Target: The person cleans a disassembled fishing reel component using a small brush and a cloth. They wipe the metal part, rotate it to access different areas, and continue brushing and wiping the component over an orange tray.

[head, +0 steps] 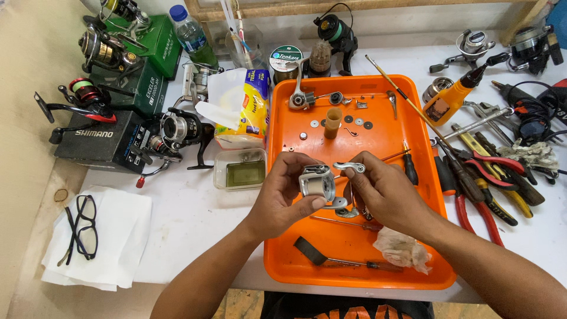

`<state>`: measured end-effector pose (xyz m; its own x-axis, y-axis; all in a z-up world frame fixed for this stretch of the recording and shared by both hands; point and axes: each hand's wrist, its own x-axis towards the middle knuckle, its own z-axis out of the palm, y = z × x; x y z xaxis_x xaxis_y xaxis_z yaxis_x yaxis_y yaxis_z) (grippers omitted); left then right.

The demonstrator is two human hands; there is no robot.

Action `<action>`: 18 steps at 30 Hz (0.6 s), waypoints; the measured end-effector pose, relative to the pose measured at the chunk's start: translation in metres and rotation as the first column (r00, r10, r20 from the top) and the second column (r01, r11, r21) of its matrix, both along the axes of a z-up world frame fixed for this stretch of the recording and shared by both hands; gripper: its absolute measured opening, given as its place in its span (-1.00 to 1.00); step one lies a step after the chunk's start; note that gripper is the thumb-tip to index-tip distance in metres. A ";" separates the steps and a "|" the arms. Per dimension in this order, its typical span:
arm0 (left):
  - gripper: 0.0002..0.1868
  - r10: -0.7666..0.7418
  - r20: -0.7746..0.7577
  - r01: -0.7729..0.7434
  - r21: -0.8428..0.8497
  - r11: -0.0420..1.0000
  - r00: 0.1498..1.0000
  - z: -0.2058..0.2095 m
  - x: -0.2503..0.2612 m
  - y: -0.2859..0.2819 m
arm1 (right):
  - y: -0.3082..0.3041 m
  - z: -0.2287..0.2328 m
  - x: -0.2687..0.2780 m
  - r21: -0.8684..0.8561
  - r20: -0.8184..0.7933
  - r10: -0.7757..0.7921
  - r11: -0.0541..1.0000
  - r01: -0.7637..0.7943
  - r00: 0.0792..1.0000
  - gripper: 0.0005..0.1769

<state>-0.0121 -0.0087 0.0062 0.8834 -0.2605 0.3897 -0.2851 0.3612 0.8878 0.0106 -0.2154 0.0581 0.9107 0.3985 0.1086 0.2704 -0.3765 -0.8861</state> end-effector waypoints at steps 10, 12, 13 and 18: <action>-0.51 0.309 0.263 -0.319 -0.006 0.948 0.914 0.021 0.008 0.014 | -0.022 -0.006 0.015 -0.204 0.078 0.039 0.979 -0.023 0.996 -0.88; -0.52 0.369 0.335 -0.402 0.035 0.915 0.867 0.028 0.007 0.015 | -0.026 -0.003 0.019 -0.246 0.102 0.052 0.969 -0.026 0.993 -0.87; -0.52 0.395 0.366 -0.441 0.050 0.896 0.843 0.030 0.007 0.015 | -0.024 0.000 0.019 -0.248 0.100 0.085 0.967 -0.058 0.991 -0.87; -0.52 0.425 0.424 -0.491 0.054 0.869 0.800 0.036 0.006 0.018 | -0.021 0.007 0.015 -0.314 0.101 0.185 0.938 -0.145 0.978 -0.89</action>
